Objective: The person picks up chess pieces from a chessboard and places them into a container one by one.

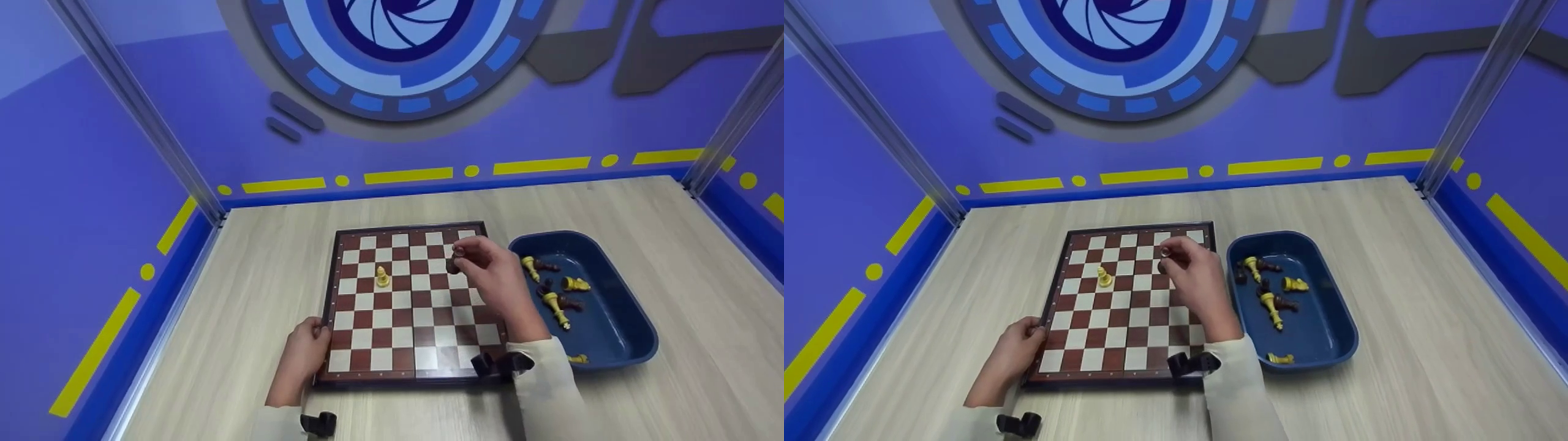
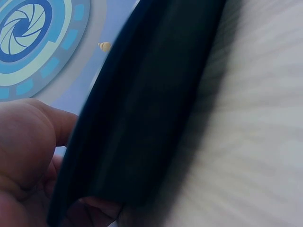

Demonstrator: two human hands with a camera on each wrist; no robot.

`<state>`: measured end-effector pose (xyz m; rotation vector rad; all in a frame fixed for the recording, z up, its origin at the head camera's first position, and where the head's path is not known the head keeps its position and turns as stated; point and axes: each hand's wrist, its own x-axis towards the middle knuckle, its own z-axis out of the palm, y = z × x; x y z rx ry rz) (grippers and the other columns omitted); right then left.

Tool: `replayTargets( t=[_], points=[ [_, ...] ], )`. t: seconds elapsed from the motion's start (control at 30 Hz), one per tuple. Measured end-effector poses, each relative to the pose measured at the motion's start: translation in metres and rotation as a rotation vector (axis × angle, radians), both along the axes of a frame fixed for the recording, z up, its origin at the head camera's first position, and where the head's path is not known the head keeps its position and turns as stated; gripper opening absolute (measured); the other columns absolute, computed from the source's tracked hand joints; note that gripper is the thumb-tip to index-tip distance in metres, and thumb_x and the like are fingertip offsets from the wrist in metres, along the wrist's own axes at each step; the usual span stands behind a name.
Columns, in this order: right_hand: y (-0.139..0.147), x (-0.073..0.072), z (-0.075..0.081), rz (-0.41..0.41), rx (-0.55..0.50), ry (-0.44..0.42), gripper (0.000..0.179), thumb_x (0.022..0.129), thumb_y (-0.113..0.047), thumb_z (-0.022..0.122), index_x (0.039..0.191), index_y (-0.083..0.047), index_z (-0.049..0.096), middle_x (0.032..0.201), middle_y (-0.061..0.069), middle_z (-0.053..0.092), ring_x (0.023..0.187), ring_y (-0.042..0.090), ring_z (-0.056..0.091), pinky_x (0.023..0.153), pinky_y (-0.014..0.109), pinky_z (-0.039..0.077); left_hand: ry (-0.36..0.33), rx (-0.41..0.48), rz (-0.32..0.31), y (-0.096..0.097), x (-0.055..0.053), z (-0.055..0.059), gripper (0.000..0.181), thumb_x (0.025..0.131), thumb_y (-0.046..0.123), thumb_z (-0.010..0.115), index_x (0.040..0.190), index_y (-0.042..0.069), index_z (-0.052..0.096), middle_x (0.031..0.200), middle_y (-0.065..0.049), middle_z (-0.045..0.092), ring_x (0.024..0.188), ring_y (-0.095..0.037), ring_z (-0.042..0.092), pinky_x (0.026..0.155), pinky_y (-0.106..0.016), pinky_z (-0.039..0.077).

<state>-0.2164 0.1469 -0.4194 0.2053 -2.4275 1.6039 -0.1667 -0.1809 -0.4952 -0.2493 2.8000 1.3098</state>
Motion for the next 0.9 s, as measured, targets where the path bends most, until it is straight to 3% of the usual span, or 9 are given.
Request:
replayTargets(
  t=[0.3,0.53,0.73,0.9],
  points=[
    [0.012,-0.001,0.004,-0.041,0.003,0.008,0.021,0.090,-0.008,0.067,0.110,-0.012,0.068,0.106,0.005,0.070,0.096,0.017,0.067,0.082,0.028,0.054,0.010,0.001,-0.006,-0.001,0.000,0.000,0.032,0.096,0.012,0.044,0.117,-0.009,0.057,0.071,-0.003,0.057,0.055,-0.012,0.051,0.050,-0.028,0.045],
    [0.019,-0.001,0.004,-0.061,0.020,0.014,0.021,0.091,-0.009,0.066,0.111,-0.012,0.067,0.105,0.005,0.070,0.096,0.016,0.068,0.084,0.032,0.053,0.006,-0.005,-0.002,-0.001,-0.001,-0.002,0.030,0.095,0.012,0.045,0.114,-0.008,0.058,0.070,-0.002,0.056,0.055,-0.012,0.051,0.050,-0.028,0.045],
    [0.030,0.002,0.005,-0.082,-0.006,-0.011,0.023,0.092,-0.011,0.065,0.114,-0.013,0.066,0.108,0.005,0.070,0.098,0.016,0.067,0.077,0.021,0.052,-0.004,0.005,-0.003,-0.001,0.000,-0.002,0.032,0.096,0.012,0.044,0.118,-0.009,0.056,0.073,-0.004,0.059,0.056,-0.012,0.052,0.050,-0.028,0.046],
    [0.038,0.002,0.007,-0.117,-0.001,-0.010,0.023,0.092,-0.013,0.065,0.115,-0.013,0.067,0.110,0.005,0.070,0.101,0.016,0.067,0.081,0.015,0.050,-0.005,0.013,0.000,0.000,0.000,-0.001,0.032,0.096,0.012,0.044,0.118,-0.009,0.056,0.072,-0.004,0.059,0.057,-0.012,0.052,0.050,-0.028,0.046]
  ],
)
